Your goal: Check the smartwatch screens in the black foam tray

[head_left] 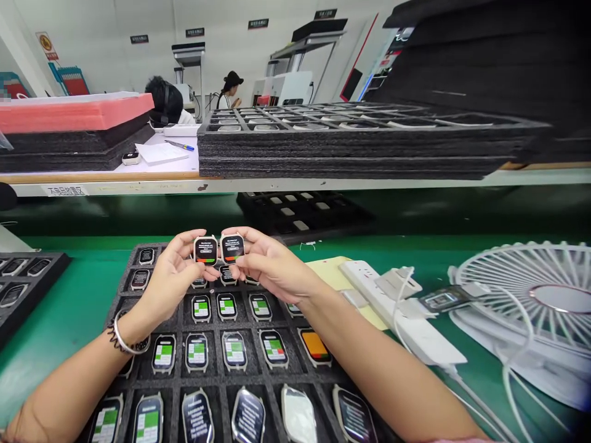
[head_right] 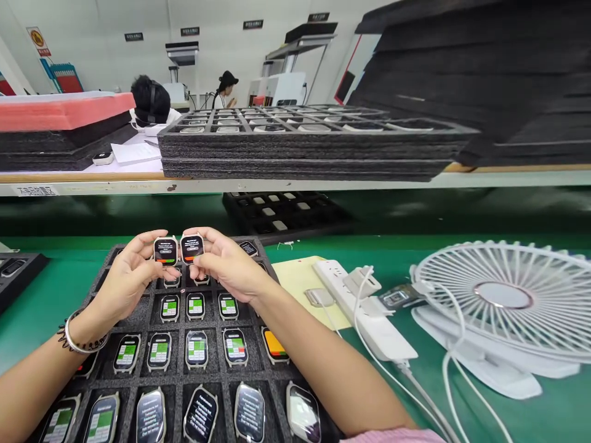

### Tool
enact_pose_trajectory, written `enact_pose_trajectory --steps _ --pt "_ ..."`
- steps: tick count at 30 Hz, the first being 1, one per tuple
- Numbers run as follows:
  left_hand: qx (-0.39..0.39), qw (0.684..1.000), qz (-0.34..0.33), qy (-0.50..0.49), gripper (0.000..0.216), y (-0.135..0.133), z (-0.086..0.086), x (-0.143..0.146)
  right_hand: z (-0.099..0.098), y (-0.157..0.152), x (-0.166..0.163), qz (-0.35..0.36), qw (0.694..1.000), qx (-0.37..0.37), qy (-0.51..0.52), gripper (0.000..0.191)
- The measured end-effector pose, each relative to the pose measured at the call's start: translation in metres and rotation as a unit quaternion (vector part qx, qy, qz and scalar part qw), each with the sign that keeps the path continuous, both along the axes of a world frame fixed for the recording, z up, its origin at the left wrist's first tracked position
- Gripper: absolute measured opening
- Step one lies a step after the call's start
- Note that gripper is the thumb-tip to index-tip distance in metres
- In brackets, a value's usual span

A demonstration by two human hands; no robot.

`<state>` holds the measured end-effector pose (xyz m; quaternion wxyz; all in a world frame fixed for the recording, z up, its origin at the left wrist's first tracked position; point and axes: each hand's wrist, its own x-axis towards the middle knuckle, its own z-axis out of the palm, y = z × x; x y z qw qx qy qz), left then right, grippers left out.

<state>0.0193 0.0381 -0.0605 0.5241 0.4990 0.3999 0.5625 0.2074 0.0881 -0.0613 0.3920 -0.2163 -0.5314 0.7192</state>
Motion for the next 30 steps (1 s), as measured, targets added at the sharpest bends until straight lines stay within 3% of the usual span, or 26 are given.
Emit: enact_pose_trajectory --steps 18,30 --pt "0.0 1.0 0.006 -0.007 0.052 0.0012 -0.0024 -0.0017 -0.0019 0.0015 -0.0005 0.007 1.0 -0.005 0.016 0.054" --pt "-0.015 1.0 0.002 0.004 0.04 -0.0021 -0.0047 -0.0003 -0.0053 0.001 -0.0023 -0.023 0.999 0.025 -0.011 0.037"
